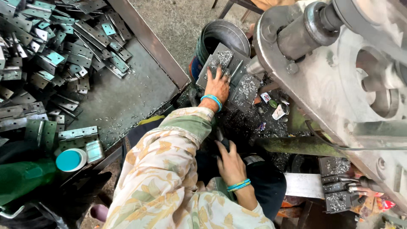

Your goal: The person aligns a metal plate on a machine and presses a punch through it, then sets the plate aside and picks up another from a pile.

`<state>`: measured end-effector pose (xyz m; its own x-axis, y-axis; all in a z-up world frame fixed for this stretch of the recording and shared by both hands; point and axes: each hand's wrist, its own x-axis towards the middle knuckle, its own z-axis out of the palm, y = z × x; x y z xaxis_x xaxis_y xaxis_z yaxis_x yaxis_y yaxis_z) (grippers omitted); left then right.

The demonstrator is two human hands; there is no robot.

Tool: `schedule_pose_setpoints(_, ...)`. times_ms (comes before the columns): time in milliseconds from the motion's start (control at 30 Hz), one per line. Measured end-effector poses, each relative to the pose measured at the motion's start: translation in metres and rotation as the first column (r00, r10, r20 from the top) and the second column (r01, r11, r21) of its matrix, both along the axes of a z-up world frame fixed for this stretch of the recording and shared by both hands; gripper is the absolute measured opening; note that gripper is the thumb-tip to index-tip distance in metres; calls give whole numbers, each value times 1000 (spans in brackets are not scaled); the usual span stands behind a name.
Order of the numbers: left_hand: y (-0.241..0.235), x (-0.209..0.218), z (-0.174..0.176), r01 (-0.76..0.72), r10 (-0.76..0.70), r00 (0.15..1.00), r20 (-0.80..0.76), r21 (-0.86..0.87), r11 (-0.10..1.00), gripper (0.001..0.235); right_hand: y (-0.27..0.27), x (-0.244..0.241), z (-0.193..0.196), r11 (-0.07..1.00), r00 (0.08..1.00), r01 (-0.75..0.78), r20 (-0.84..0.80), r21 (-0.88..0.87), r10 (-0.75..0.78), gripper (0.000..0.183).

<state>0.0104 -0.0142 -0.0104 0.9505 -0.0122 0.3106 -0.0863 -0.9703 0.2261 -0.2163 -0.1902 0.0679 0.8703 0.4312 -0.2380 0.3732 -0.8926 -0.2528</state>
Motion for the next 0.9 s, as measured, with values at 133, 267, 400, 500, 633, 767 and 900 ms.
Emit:
schedule_pose_setpoints(133, -1, 16, 3, 0, -2, 999, -40, -44, 999, 45, 5, -3, -35, 980, 994, 68, -73, -188, -83, 61)
schedule_pose_setpoints(267, 3, 18, 3, 11, -11, 1000, -4, -45, 999, 46, 3, -19, -85, 990, 997, 34, 72, -137, -24, 63)
schedule_pose_setpoints(400, 8, 17, 4, 39, -37, 999, 40, -47, 998, 44, 3, -9, -47, 990, 992, 62, -101, -127, -75, 60)
schedule_pose_setpoints(500, 6, 11, 3, 61, -63, 996, -55, -37, 997, 41, 9, 0, -2, 999, 1000, 27, 0, -36, -27, 60)
schedule_pose_setpoints(633, 3, 16, -2, 42, -42, 999, 5, -54, 998, 47, 1, 3, -7, 999, 995, 20, 102, -43, -15, 57)
schedule_pose_setpoints(767, 5, 21, -5, 50, -49, 998, 45, -21, 999, 43, -3, -23, -109, 964, 995, 48, -72, -260, -69, 67)
schedule_pose_setpoints(900, 8, 13, -6, 47, -44, 997, 58, -40, 998, 44, -7, -29, -144, 978, 994, 62, -73, -198, -78, 68)
